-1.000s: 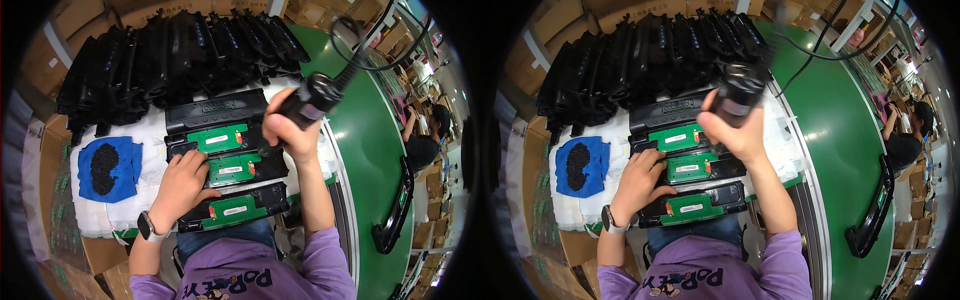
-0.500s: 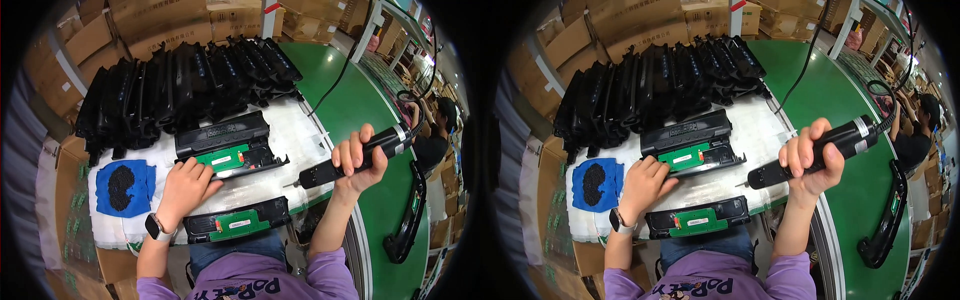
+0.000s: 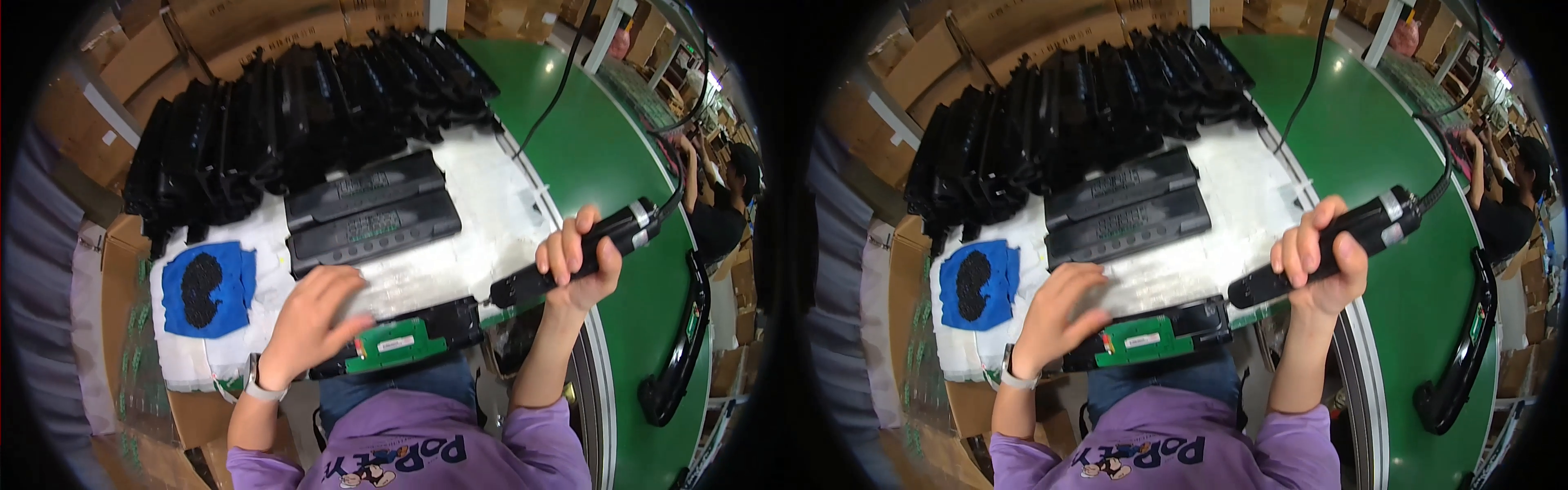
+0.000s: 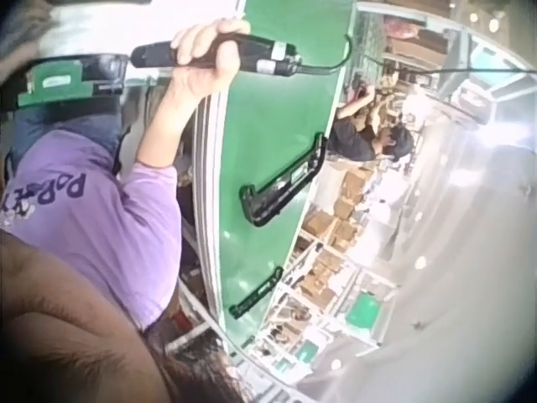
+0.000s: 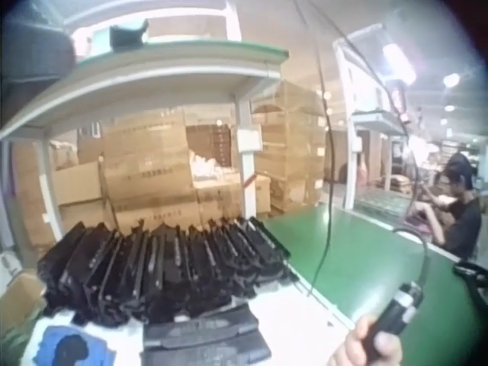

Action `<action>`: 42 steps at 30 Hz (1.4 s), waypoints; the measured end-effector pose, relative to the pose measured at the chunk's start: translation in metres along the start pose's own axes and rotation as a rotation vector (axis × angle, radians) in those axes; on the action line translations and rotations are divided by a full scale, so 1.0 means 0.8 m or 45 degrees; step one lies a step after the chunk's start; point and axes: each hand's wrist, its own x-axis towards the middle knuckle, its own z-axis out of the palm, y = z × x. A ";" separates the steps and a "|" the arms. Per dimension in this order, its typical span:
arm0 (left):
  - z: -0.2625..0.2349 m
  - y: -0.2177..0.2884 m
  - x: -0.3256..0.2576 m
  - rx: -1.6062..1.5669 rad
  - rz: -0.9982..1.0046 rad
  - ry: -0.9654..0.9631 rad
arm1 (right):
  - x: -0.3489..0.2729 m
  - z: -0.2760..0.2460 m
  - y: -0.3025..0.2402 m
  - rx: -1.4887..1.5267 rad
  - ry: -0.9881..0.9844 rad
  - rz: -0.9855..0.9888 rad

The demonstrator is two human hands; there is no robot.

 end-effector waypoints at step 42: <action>0.053 0.038 -0.016 -1.457 1.401 0.077 | 0.054 -0.112 0.078 -1.037 0.555 0.544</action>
